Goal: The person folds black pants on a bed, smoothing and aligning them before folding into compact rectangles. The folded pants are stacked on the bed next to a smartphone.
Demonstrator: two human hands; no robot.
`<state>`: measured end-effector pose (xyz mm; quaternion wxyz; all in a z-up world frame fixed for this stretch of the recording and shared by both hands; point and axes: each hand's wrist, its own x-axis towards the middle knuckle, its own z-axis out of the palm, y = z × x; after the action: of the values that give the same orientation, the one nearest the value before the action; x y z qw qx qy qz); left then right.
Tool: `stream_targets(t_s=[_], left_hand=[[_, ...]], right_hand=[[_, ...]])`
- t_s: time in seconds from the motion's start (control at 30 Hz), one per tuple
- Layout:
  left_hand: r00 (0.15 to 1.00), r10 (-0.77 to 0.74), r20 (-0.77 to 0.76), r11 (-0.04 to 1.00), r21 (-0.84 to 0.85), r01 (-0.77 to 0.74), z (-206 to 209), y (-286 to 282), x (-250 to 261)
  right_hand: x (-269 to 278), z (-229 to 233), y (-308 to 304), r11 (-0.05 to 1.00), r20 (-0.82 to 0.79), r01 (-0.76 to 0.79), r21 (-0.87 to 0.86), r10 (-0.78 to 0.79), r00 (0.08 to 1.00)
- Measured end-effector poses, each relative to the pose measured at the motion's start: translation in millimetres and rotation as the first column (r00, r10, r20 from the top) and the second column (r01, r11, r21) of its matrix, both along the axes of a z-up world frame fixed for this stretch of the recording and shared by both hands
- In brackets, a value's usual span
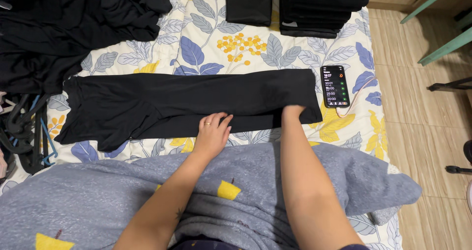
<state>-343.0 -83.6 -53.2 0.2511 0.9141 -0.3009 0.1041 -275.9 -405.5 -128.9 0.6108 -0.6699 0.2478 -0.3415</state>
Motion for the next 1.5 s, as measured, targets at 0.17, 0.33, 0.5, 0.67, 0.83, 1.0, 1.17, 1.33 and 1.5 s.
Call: stream_targets(t_s=[0.17,0.33,0.5,0.67,0.83,1.0,1.17,1.33,1.5], left_hand=[[0.993,-0.048,0.106,0.999,0.000,0.048,-7.3,-3.4,3.8],[0.983,-0.178,0.041,0.984,0.016,0.177,-8.8,-15.4,3.9],[0.987,-0.136,0.086,0.990,-0.023,0.138,-13.7,-43.6,21.8],[0.980,0.135,-0.146,0.991,-0.001,-0.136,-25.8,-59.8,77.2],[0.923,0.263,-0.282,0.941,-0.136,-0.310,-29.8,-20.5,110.4],[0.932,0.294,-0.209,0.944,-0.087,-0.318,-6.9,35.7,101.7],[0.957,0.191,-0.216,0.978,-0.044,-0.205,18.0,64.4,65.6],[0.783,0.168,-0.599,0.733,-0.455,-0.505,9.5,54.1,52.3],[0.482,-0.462,-0.744,0.003,-0.545,-0.838,-41.3,51.3,61.1]], right_hand=[[-27.9,57.0,-7.9,0.370,0.304,-0.261,0.891,-0.062,0.950],[-20.9,89.0,-15.5,0.371,0.110,-0.217,0.903,0.289,0.951],[2.5,87.5,-35.7,0.297,0.317,-0.423,0.856,0.344,0.884],[-16.3,94.0,-59.5,0.560,0.006,-0.262,0.786,0.417,0.909],[-31.2,85.1,-58.8,0.763,-0.405,-0.019,0.646,0.364,0.839],[-12.2,75.9,-74.2,0.857,-0.383,-0.240,0.457,0.433,0.816],[-9.1,48.7,-89.6,0.882,-0.308,-0.179,0.436,0.333,0.891],[11.1,37.6,-103.2,0.939,-0.213,-0.304,0.164,0.334,0.918],[12.3,49.3,-104.6,0.914,0.002,-0.370,0.168,0.375,0.927]])
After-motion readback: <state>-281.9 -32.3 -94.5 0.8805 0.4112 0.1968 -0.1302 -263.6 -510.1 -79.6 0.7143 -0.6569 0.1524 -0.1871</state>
